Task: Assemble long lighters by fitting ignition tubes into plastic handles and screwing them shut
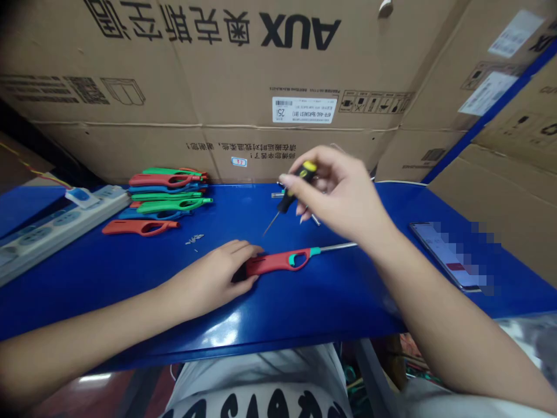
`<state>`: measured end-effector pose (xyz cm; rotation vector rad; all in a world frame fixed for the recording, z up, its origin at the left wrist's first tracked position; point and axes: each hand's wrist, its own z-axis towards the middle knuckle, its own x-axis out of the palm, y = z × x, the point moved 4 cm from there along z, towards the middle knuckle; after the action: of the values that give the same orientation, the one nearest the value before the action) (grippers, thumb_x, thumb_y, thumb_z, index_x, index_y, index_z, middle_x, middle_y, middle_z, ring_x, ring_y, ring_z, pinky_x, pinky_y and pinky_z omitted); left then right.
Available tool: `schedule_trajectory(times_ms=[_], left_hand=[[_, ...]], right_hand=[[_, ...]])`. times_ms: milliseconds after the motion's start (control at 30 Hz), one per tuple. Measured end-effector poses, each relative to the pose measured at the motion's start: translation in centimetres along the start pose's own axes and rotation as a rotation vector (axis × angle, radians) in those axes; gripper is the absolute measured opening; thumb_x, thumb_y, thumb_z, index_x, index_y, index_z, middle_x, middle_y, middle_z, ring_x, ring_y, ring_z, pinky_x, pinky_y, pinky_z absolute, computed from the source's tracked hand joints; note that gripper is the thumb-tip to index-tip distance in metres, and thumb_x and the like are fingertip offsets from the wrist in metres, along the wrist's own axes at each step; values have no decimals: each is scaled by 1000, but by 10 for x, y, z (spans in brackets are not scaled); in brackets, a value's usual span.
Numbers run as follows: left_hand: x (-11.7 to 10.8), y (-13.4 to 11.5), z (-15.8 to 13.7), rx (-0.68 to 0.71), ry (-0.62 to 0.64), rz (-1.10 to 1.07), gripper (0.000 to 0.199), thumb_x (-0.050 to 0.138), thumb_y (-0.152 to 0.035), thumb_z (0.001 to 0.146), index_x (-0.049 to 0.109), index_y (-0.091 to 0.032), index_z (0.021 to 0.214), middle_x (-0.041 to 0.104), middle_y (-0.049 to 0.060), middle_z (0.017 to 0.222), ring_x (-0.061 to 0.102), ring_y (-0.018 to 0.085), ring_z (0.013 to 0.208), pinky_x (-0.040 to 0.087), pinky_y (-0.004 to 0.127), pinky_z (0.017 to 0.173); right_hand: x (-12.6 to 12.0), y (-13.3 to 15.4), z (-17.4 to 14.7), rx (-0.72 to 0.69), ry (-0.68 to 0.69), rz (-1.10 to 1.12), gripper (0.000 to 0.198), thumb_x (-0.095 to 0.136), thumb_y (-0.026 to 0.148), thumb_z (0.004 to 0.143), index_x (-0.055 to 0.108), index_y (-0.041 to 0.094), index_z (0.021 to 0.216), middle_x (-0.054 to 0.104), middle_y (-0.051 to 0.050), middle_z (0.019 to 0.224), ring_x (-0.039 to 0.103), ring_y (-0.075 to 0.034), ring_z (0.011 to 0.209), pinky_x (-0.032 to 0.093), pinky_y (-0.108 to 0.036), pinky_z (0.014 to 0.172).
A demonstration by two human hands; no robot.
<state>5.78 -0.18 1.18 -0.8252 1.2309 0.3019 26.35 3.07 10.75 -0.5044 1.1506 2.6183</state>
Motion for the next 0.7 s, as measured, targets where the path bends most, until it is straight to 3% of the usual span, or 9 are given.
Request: schedule_trajectory(times_ms=[100,200,300,367,400,500,600,700], left_hand=[[-7,-4,-1,-29,44,122,32,65,-26,92,62,-14,122,68,14,114,65,33,106,55,46,88],[-1,-10,3,24,40,167,34,62,-31,96,61,-13,125,68,15,118,64,32,108,54,46,92],[7,-12,8,64,74,243,29,54,-17,98,61,-12,126,68,14,116,63,30,106,54,43,92],[5,-9,11,71,87,282,35,48,-9,97,60,-12,129,68,14,115,63,29,105,54,41,91],[0,-6,11,70,94,289,39,48,-7,95,59,-11,132,67,15,115,63,29,105,54,40,91],[-29,10,9,51,106,290,40,47,-8,94,62,-9,131,66,17,113,64,29,103,54,39,90],[-70,28,0,56,92,253,30,48,-17,96,72,-16,114,68,13,108,66,26,96,53,37,88],[-106,48,-12,-8,77,243,26,51,-27,97,73,-23,110,71,8,109,67,25,95,52,34,84]], right_hand=[[-27,-32,12,69,-213,-3,24,78,28,83,55,21,88,65,2,76,65,-10,53,53,-23,51],[-27,-64,14,138,-236,-143,28,75,21,79,48,21,87,62,-1,88,61,-11,55,51,-27,52],[-4,-87,11,152,-86,-435,12,57,21,89,45,22,87,59,-6,94,62,-19,81,54,-37,75],[13,-97,8,157,50,-592,3,46,18,93,46,20,95,56,-13,105,58,-24,101,49,-43,94],[20,-101,7,161,107,-597,8,44,16,93,47,18,100,56,-15,109,56,-24,106,47,-43,98],[36,-110,4,169,256,-586,24,43,14,94,49,14,117,56,-16,118,56,-22,115,44,-38,105],[47,-117,2,194,382,-600,34,43,14,97,53,15,130,55,-14,126,58,-20,118,43,-34,108],[56,-124,-2,254,437,-668,42,39,14,100,52,12,140,51,-18,133,60,-22,116,43,-34,108]])
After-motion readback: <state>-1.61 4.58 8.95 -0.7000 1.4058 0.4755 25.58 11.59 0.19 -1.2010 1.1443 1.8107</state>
